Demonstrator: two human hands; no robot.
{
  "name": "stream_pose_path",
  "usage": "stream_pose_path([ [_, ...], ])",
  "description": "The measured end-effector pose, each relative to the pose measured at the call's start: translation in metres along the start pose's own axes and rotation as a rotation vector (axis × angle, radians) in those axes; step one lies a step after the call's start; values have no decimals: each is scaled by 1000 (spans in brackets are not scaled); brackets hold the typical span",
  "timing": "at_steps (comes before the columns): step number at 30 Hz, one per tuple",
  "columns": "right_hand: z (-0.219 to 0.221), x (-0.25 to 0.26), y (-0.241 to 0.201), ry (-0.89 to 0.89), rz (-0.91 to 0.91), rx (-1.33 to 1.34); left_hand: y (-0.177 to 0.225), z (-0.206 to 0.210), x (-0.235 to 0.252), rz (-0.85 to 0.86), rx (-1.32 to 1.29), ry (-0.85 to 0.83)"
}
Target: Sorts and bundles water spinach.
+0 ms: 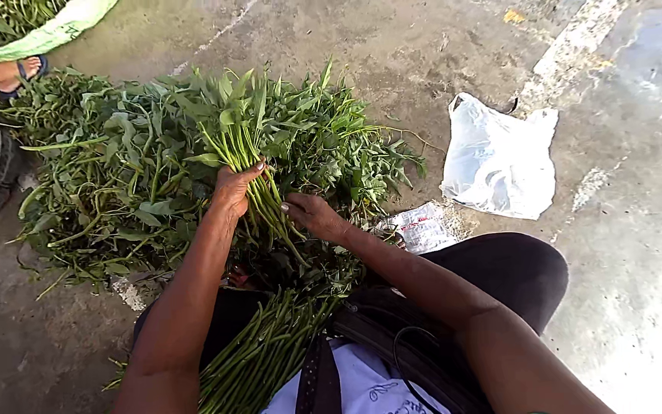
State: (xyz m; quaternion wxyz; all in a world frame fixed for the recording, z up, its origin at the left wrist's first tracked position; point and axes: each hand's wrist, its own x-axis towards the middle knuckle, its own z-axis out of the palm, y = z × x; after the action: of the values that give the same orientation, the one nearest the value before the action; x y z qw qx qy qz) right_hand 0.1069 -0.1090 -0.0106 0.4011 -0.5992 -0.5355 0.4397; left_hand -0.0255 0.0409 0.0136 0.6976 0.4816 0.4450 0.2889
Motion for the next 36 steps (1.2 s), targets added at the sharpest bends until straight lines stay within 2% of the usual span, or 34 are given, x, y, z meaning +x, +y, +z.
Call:
stream_pose_path([
  [3, 26, 4, 2, 165, -228, 54, 3, -3, -2, -9, -49, 0],
  [5, 27, 9, 8, 269, -360, -31, 6, -4, -3, -9, -73, 48],
  [10, 4, 11, 17, 541, -437, -333, 4, -3, 1, 1, -169, 195],
  [12, -6, 11, 20, 539, -357, -307, 8, -8, 4, 6, -174, 138],
  [15, -20, 15, 17, 284, -85, 39, 9, -6, 1, -27, -122, -32],
  [18, -15, 24, 8, 110, -71, 229, 7, 4, -5, -39, -98, -108],
  [22, 10, 28, 4, 216, -166, 384, 8, 6, -8, -98, -136, -125],
  [25, 22, 28, 5, 372, -164, 504, 7, 9, -8, -94, -167, -12],
  [29, 8, 18, 20, 439, -13, 322, 7, 2, 0, 39, -197, 144],
  [32, -41, 27, 50, 392, 249, 196, 11, 2, -3, 77, -154, 107],
  [36, -89, 59, 73, 314, 334, -194, 18, 10, -10, -6, -193, 49],
])
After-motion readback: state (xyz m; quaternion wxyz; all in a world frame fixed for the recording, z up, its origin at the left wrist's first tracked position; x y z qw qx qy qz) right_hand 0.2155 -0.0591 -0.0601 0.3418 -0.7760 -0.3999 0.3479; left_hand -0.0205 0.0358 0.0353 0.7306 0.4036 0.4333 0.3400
